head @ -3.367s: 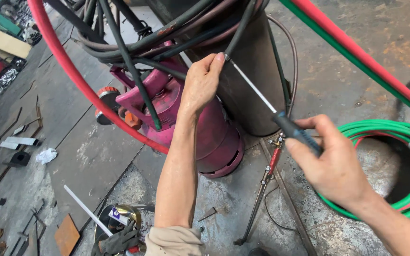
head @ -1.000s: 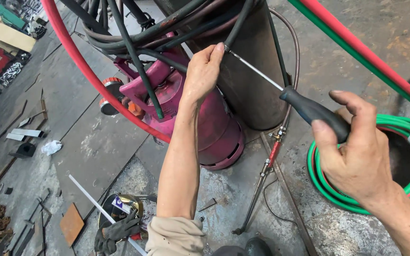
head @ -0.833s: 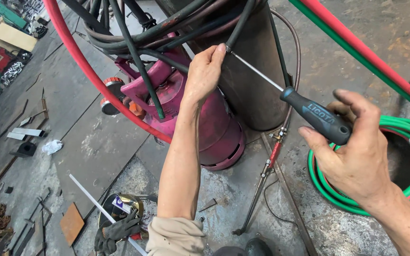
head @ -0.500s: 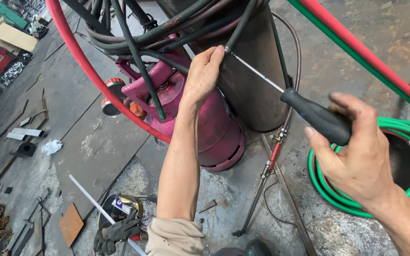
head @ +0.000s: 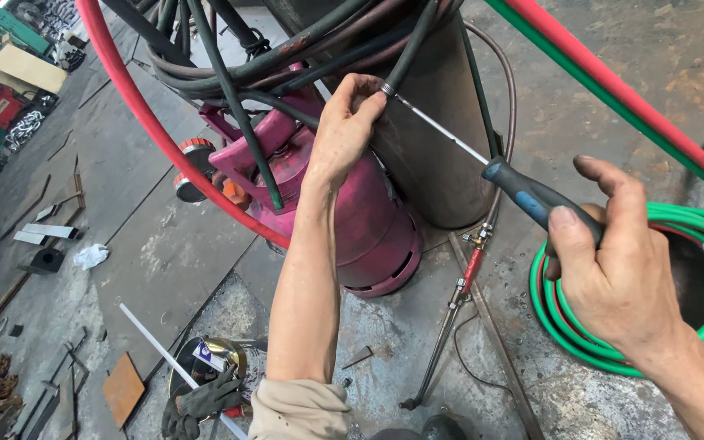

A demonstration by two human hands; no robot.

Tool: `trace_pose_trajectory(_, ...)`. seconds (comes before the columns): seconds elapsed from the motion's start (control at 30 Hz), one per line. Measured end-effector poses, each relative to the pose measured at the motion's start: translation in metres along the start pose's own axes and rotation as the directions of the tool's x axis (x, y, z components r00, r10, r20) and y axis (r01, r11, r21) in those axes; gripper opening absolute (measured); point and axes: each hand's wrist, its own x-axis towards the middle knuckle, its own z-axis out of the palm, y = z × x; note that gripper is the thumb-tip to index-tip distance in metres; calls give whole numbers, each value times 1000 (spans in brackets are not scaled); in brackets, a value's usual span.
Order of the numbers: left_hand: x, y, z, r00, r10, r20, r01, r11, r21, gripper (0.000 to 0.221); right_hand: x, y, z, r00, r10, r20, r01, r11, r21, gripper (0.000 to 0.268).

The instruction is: The person is using a screwdriver to tighten and secure metal hose clamps on gas lines connected to industrial cylinders.

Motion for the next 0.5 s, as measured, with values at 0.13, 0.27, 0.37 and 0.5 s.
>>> trace_pose_trajectory(0.13, -3, 6, 1, 1000, -12, -2, 12, 1000, -1, 22, -3, 13, 5, 988, -139, -60, 133, 987, -95, 56)
trace_pose_trajectory(0.27, -1, 1, 0, 1000, 9, -12, -9, 1000, 23, 19, 2, -1, 5, 950, -296, -102, 284, 952, -117, 60)
trace_pose_trajectory(0.37, 1, -1, 3, 999, 21, -24, -20, 999, 41, 20, -2, 4, 5, 995, -92, -26, 93, 994, 52, 61)
trace_pose_trajectory(0.5, -1, 6, 6, 999, -14, -35, 15, 999, 52, 24, -8, 5, 9, 998, 58, -2, -58, 996, 66, 52)
